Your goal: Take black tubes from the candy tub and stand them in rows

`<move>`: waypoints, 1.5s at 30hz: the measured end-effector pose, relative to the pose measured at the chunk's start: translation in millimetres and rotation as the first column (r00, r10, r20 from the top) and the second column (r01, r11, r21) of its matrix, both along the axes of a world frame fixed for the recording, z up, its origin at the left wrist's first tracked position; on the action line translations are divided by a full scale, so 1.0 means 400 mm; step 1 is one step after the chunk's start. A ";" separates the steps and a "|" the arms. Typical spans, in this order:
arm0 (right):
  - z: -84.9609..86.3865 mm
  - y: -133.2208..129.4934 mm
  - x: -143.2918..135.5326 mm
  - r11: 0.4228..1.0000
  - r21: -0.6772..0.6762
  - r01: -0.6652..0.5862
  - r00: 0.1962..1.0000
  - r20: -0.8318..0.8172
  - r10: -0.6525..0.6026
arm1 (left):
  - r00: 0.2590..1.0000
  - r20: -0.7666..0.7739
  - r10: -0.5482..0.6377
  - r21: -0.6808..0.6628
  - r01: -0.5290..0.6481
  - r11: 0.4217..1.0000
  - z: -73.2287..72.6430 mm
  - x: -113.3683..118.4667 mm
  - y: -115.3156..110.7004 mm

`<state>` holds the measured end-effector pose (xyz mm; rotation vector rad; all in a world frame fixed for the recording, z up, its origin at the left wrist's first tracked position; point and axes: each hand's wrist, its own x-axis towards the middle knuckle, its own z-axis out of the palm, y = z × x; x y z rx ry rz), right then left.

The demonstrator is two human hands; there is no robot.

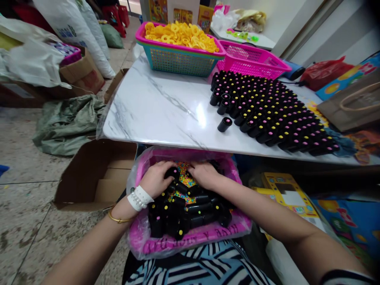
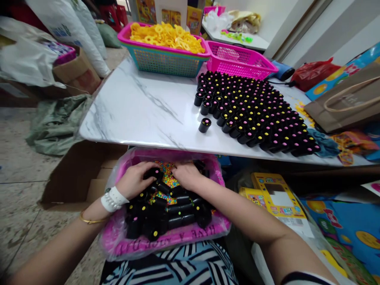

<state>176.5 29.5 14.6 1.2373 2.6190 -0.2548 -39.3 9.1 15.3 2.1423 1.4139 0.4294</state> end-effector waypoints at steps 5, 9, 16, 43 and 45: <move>-0.014 -0.012 0.004 0.994 -0.114 0.006 0.966 -0.256 -0.035 | 0.999 0.007 0.042 0.031 -0.042 0.999 0.009 0.001 -0.011; -0.014 -0.039 0.073 0.935 -0.312 0.168 0.729 -0.599 -0.331 | 0.994 0.104 0.042 0.065 -0.049 0.997 0.017 -0.008 -0.014; 0.064 -0.094 0.121 0.927 -0.298 0.226 0.540 -0.754 -0.374 | 0.985 0.169 -0.020 0.125 -0.001 0.992 0.012 -0.001 -0.015; 0.208 -0.087 0.173 0.712 0.083 0.698 0.345 -0.909 -0.233 | 0.946 0.293 -0.137 0.378 0.017 0.926 0.228 0.185 0.053; 0.214 -0.046 0.196 0.575 0.189 0.796 0.373 -0.901 -0.220 | 0.949 0.301 -0.091 0.375 -0.030 0.926 0.237 0.191 0.087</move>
